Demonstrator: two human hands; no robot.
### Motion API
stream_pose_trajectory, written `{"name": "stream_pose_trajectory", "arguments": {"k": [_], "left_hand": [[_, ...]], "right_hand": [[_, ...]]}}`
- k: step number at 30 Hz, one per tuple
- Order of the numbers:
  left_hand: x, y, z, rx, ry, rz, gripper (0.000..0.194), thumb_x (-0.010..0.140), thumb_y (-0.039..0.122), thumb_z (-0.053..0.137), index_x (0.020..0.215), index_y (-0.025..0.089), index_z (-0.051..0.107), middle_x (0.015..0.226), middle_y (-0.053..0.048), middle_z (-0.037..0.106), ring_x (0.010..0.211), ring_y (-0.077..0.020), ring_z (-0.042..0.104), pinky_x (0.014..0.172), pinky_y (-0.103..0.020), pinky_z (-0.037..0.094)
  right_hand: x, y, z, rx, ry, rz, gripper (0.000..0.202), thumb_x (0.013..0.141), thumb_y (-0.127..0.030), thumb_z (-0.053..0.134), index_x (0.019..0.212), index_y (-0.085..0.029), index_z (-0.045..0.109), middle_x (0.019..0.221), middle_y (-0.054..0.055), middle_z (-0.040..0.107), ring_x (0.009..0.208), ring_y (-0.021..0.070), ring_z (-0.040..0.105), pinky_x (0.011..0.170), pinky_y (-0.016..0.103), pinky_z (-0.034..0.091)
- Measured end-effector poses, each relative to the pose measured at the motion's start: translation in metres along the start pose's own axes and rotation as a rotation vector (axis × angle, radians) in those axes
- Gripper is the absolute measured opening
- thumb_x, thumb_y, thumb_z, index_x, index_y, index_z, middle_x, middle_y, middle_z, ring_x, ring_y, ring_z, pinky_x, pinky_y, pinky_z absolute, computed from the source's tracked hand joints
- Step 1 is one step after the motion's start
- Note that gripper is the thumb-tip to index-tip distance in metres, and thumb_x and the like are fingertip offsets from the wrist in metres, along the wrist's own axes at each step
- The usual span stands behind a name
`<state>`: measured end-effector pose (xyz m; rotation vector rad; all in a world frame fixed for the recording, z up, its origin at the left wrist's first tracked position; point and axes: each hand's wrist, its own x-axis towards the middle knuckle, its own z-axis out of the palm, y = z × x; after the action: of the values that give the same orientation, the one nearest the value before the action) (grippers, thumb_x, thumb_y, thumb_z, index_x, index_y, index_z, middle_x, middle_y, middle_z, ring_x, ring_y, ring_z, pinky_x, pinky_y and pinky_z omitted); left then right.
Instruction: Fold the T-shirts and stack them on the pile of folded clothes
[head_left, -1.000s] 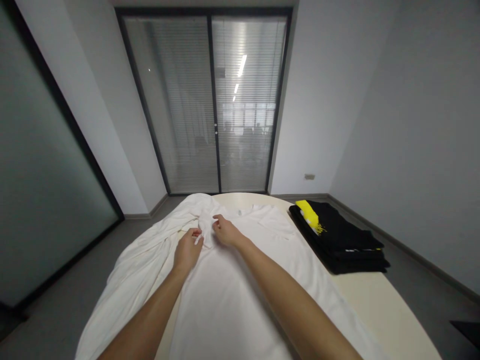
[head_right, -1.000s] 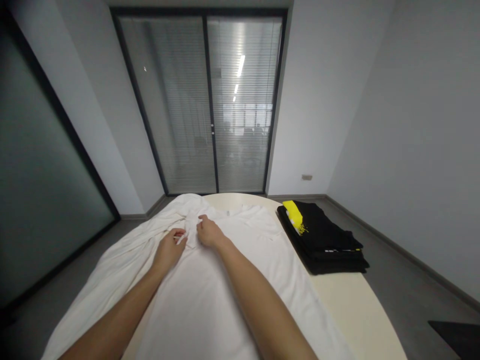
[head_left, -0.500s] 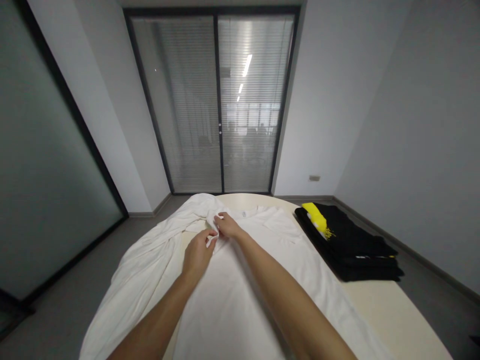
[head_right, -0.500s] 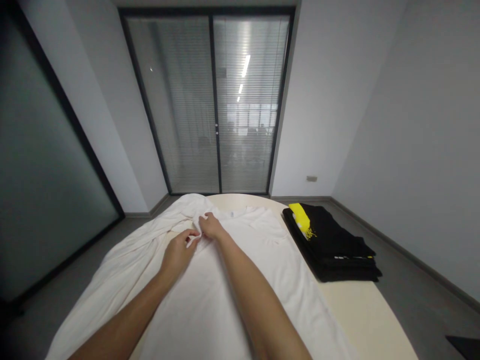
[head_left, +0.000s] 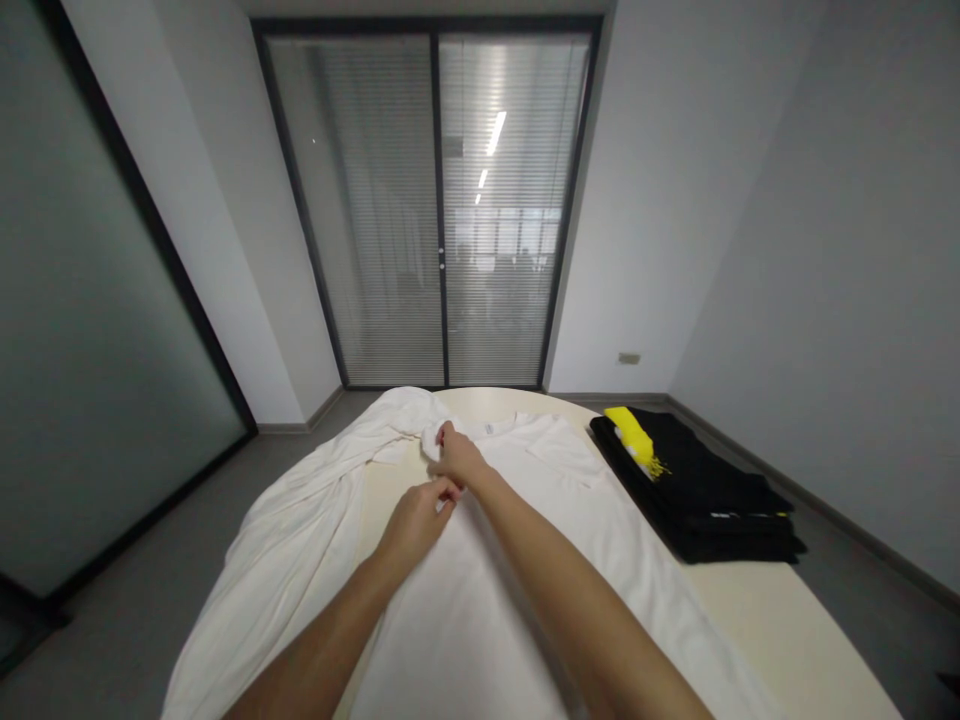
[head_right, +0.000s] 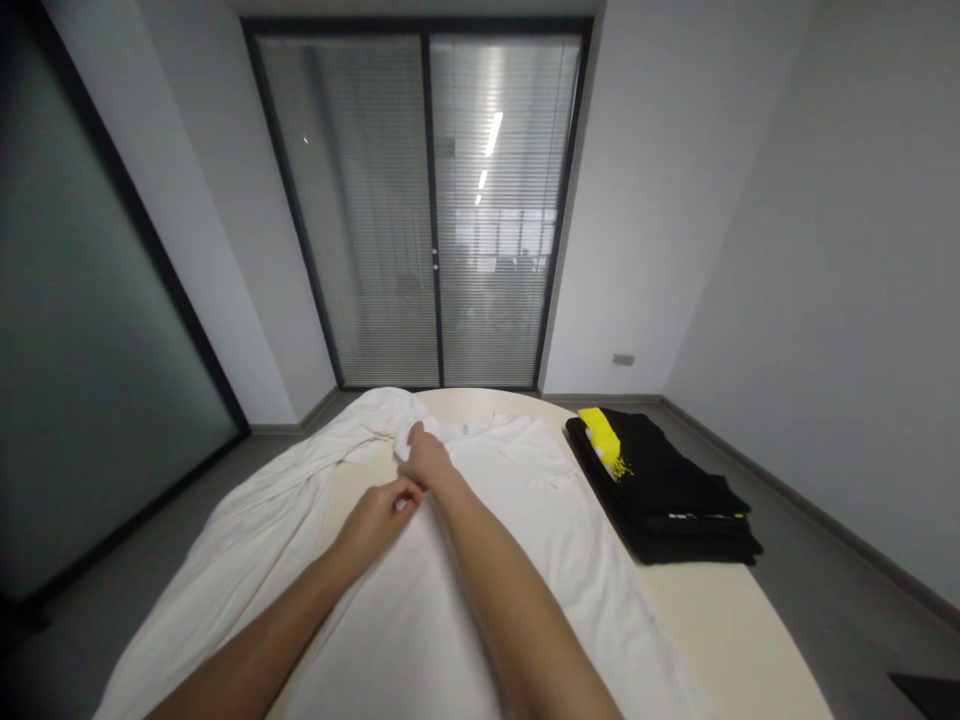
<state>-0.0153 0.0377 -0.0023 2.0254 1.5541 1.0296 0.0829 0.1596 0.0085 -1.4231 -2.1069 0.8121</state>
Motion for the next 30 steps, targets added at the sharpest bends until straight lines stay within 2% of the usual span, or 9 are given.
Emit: {"name": "stream_pose_trajectory", "arguments": {"k": [5,10,13,15,18,21,23,28,30], "left_hand": [[-0.003,0.001,-0.004,-0.079,-0.07,0.029,0.017,0.084,0.016,0.052,0.085,0.022,0.067,0.092,-0.001,0.076,0.082,-0.017,0.07,0.074,-0.025,0.05],[0.0,-0.001,-0.003,-0.233,-0.027,0.005,0.013,0.083,0.015,0.051,0.084,0.02,0.063,0.106,-0.005,0.074,0.1,-0.0185,0.068,0.077,-0.024,0.052],[-0.002,0.004,-0.006,-0.071,0.03,0.011,0.012,0.081,0.016,0.056,0.091,0.02,0.062,0.102,-0.005,0.072,0.089,-0.0171,0.067,0.077,-0.026,0.05],[-0.006,0.009,-0.01,0.13,0.034,-0.007,0.018,0.079,0.02,0.063,0.097,0.022,0.061,0.097,-0.002,0.07,0.082,-0.0166,0.065,0.075,-0.027,0.047],[-0.012,0.018,-0.015,0.347,-0.039,-0.08,0.021,0.078,0.024,0.067,0.098,0.024,0.059,0.091,0.001,0.068,0.079,-0.0171,0.064,0.069,-0.026,0.041],[-0.015,0.023,-0.016,0.422,-0.093,-0.108,0.02,0.081,0.017,0.06,0.1,0.025,0.058,0.087,0.002,0.068,0.078,-0.0176,0.064,0.067,-0.026,0.038],[-0.013,0.025,-0.015,0.365,-0.093,-0.098,0.02,0.083,0.015,0.057,0.1,0.024,0.059,0.088,0.001,0.069,0.076,-0.0169,0.064,0.067,-0.026,0.038],[-0.011,0.025,-0.005,-0.064,-0.048,-0.054,0.014,0.087,0.023,0.055,0.1,0.021,0.059,0.097,-0.001,0.07,0.061,-0.0108,0.06,0.064,-0.023,0.043],[-0.012,0.024,-0.001,-0.139,-0.1,-0.065,0.014,0.088,0.022,0.053,0.1,0.02,0.06,0.095,-0.001,0.071,0.06,-0.0109,0.061,0.063,-0.023,0.044]], "right_hand": [[0.0,-0.001,0.004,-0.004,0.107,0.056,0.033,0.085,-0.014,0.055,0.116,-0.016,0.045,0.107,0.018,0.067,0.102,0.029,0.064,0.087,0.04,0.046],[0.015,0.018,0.0,0.135,0.172,0.128,0.041,0.091,-0.014,0.038,0.132,-0.011,0.036,0.097,0.015,0.07,0.088,0.0231,0.067,0.079,0.034,0.05],[0.02,0.03,-0.002,0.221,0.209,0.117,0.052,0.089,-0.017,0.038,0.14,-0.011,0.032,0.096,0.011,0.07,0.086,0.0208,0.067,0.08,0.033,0.052],[0.021,0.037,-0.002,0.261,0.222,0.083,0.055,0.086,-0.019,0.043,0.141,-0.015,0.037,0.1,0.008,0.069,0.091,0.0205,0.066,0.085,0.034,0.052],[0.02,0.045,0.0,0.307,0.222,0.017,0.052,0.08,-0.017,0.051,0.132,-0.021,0.052,0.113,0.006,0.068,0.105,0.0199,0.064,0.098,0.035,0.048],[0.022,0.049,0.003,0.345,0.217,-0.029,0.051,0.076,-0.013,0.054,0.126,-0.019,0.06,0.125,0.007,0.065,0.115,0.0205,0.06,0.107,0.036,0.042],[0.026,0.051,0.006,0.373,0.218,-0.041,0.056,0.075,-0.012,0.054,0.13,-0.018,0.058,0.128,0.008,0.064,0.117,0.0203,0.06,0.108,0.036,0.041],[0.037,0.056,0.01,0.419,0.238,-0.041,0.068,0.077,-0.014,0.05,0.145,-0.014,0.042,0.133,0.011,0.062,0.115,0.0172,0.063,0.105,0.032,0.045],[0.04,0.06,0.009,0.406,0.252,-0.033,0.07,0.074,-0.011,0.049,0.144,-0.014,0.043,0.133,0.011,0.062,0.115,0.0172,0.063,0.105,0.031,0.045]]}}
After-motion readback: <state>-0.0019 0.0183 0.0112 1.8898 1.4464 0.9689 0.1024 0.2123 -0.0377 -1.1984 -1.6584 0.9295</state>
